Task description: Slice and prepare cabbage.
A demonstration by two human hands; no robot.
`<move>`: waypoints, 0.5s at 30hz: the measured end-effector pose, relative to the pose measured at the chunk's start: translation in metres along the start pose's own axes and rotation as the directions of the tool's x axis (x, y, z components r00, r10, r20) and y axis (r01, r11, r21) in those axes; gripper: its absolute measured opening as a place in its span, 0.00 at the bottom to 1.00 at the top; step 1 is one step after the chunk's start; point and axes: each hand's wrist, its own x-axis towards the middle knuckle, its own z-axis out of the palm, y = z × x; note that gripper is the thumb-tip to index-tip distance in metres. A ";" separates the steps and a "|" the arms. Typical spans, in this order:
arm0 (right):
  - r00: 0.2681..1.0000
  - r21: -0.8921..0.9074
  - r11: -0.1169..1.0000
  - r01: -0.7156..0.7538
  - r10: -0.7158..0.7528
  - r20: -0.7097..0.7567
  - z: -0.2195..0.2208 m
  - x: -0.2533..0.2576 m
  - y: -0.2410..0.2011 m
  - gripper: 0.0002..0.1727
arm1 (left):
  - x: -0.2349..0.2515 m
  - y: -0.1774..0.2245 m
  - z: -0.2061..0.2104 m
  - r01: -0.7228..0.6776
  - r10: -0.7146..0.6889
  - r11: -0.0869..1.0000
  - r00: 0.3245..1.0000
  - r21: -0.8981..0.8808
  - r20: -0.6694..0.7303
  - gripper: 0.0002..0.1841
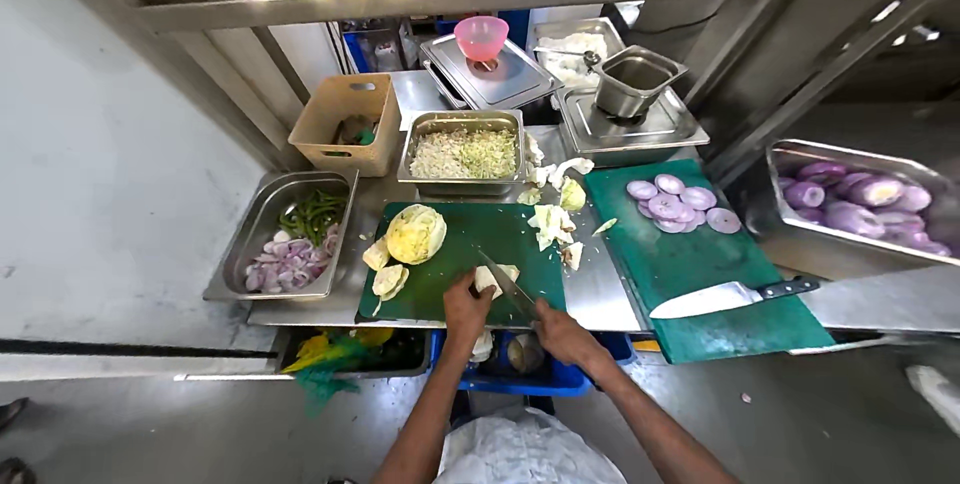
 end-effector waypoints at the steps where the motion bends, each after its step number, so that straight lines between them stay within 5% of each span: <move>1: 0.999 0.016 1.000 -0.007 0.008 -0.036 -0.008 0.003 0.010 0.25 | 0.000 -0.005 0.001 -0.018 0.017 1.000 1.000 -0.015 -0.024 0.31; 7: 0.881 0.047 0.998 -0.033 0.051 -0.471 -0.056 0.006 0.034 0.25 | 0.001 0.007 0.002 0.099 -0.099 0.993 0.995 -0.063 -0.006 0.42; 11: 0.895 0.099 0.991 0.092 -0.039 -0.445 -0.032 -0.004 0.028 0.24 | 0.005 0.012 0.005 0.120 -0.126 0.982 0.992 -0.148 -0.026 0.35; 15: 0.929 0.231 0.961 0.154 -0.062 -0.365 0.009 -0.004 0.035 0.23 | -0.009 0.008 -0.044 0.011 -0.043 0.956 0.994 -0.295 -0.102 0.32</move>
